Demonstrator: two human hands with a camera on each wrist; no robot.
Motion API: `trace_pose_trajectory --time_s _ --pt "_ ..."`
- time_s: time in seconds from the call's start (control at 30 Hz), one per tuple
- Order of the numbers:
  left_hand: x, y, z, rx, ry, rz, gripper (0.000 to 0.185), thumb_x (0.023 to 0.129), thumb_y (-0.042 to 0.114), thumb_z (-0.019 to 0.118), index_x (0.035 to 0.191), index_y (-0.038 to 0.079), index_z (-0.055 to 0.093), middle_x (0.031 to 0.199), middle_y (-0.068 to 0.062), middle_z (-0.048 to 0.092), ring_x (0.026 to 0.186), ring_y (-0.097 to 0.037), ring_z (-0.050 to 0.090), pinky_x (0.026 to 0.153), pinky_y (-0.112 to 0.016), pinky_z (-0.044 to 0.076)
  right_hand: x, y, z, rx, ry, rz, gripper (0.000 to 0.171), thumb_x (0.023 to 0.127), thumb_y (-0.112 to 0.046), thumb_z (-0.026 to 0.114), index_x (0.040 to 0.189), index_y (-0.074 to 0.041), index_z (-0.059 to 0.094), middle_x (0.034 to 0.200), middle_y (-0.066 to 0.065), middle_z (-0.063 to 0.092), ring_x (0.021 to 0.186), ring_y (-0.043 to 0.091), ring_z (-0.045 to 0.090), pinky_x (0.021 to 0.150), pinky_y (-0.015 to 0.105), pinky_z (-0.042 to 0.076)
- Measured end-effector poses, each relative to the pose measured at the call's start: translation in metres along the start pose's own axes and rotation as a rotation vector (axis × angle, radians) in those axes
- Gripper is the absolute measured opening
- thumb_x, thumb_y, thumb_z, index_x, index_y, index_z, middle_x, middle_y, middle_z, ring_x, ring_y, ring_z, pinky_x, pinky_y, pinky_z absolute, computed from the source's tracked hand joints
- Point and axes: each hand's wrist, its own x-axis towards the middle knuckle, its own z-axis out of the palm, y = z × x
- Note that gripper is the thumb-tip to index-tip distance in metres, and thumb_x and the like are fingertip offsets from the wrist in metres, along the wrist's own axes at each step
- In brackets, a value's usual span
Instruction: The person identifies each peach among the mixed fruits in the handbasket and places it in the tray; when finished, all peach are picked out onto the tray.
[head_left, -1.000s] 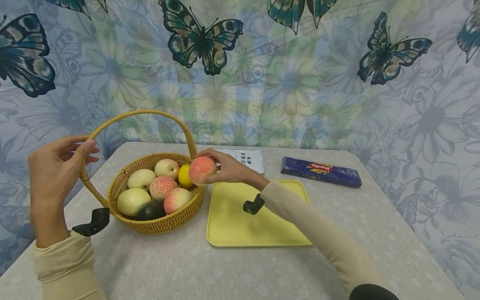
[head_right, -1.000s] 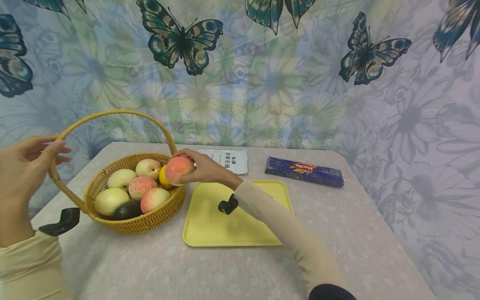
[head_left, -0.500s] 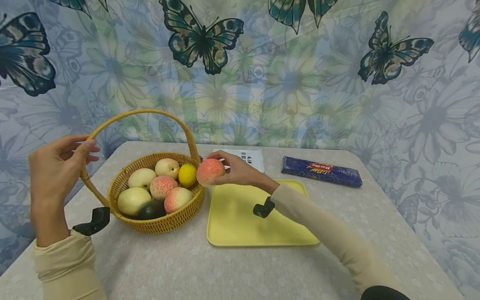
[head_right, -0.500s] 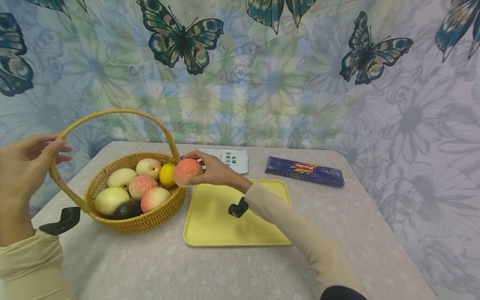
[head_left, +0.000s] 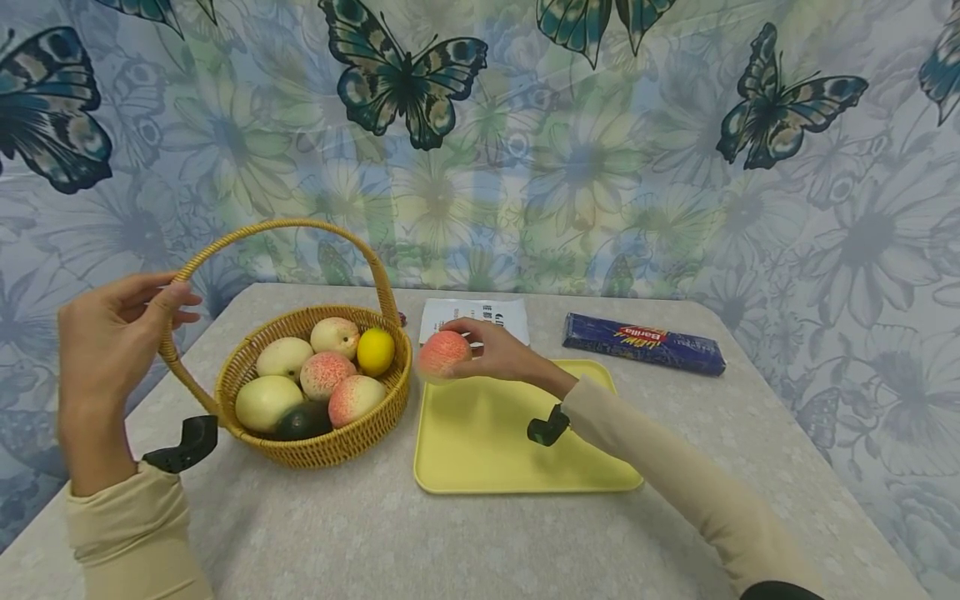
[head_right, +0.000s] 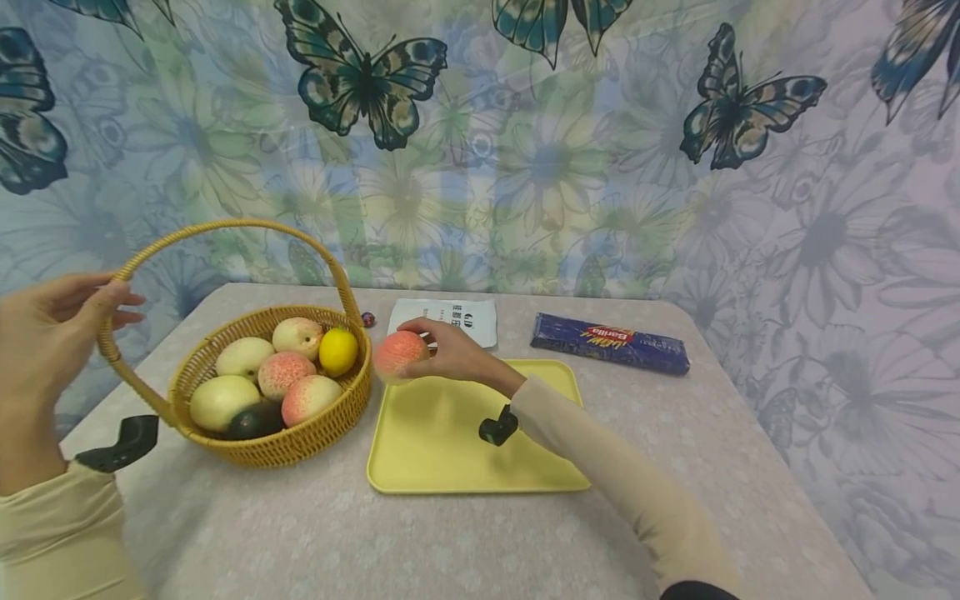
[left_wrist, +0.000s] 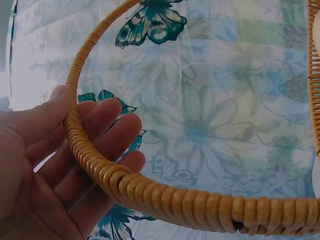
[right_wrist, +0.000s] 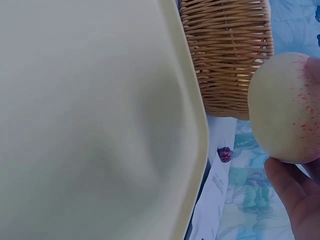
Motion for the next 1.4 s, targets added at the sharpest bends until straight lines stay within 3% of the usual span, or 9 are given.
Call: trace_pose_trajectory --time_s 0.2,0.37,0.53,0.63,0.83,1.17,1.4 --pt "-0.002 -0.003 -0.006 0.034 -0.058 -0.014 0.047 0.095 0.035 0.058 0.13 0.004 0.059 0.085 0.027 0.062 0.07 0.017 0.057 0.067 -0.004 0.039 -0.004 0.011 -0.001 -0.007 0.004 0.02 0.061 0.081 -0.021 0.077 0.135 -0.012 0.051 0.133 0.007 0.054 0.112 0.021 0.059 0.091 0.031 0.05" --pt "-0.004 -0.006 -0.01 0.052 -0.11 -0.027 0.049 0.097 0.037 0.054 0.132 0.004 0.057 0.083 0.035 0.055 0.072 0.018 0.056 0.073 -0.008 0.039 -0.008 0.019 -0.002 -0.022 0.02 0.053 0.06 0.082 -0.022 0.076 0.135 -0.014 0.05 0.133 0.007 0.053 0.115 0.022 0.058 0.091 0.033 0.05" --pt "-0.005 -0.007 -0.012 0.066 -0.133 -0.049 0.049 0.097 0.04 0.052 0.133 0.006 0.056 0.082 0.038 0.052 0.074 0.018 0.055 0.097 -0.029 0.043 -0.011 0.025 -0.001 -0.025 0.028 0.089 0.06 0.082 -0.023 0.076 0.136 -0.013 0.051 0.133 0.006 0.054 0.116 0.021 0.058 0.09 0.032 0.05" --pt "-0.005 -0.007 -0.011 0.064 -0.136 -0.062 0.051 0.097 0.04 0.052 0.134 0.007 0.055 0.081 0.039 0.052 0.074 0.019 0.054 0.103 -0.044 0.039 -0.013 0.029 -0.001 -0.031 0.036 0.103 0.06 0.082 -0.023 0.076 0.135 -0.012 0.051 0.133 0.008 0.054 0.117 0.023 0.058 0.09 0.033 0.05" --pt "-0.005 -0.007 -0.011 0.067 -0.133 -0.072 0.051 0.097 0.041 0.052 0.135 0.007 0.055 0.08 0.04 0.051 0.073 0.019 0.054 0.103 -0.049 0.038 -0.014 0.037 0.0 -0.062 0.037 0.114 0.06 0.084 -0.023 0.074 0.137 -0.01 0.049 0.134 0.011 0.054 0.113 0.026 0.059 0.09 0.036 0.05" --pt "-0.005 -0.006 -0.011 0.071 -0.132 -0.073 0.051 0.097 0.041 0.052 0.134 0.007 0.056 0.079 0.039 0.052 0.072 0.018 0.056 0.1 -0.041 0.042 -0.014 0.048 0.003 -0.043 0.012 0.13 0.057 0.084 -0.022 0.074 0.136 -0.013 0.05 0.133 0.01 0.053 0.109 0.023 0.061 0.085 0.033 0.051" --pt "-0.005 -0.005 -0.011 0.054 -0.137 -0.086 0.052 0.096 0.042 0.052 0.135 0.007 0.056 0.079 0.038 0.053 0.072 0.018 0.056 0.102 -0.048 0.039 -0.012 0.05 0.007 -0.019 -0.008 0.138 0.059 0.085 -0.021 0.072 0.138 -0.01 0.048 0.135 0.012 0.051 0.111 0.025 0.06 0.088 0.034 0.05"
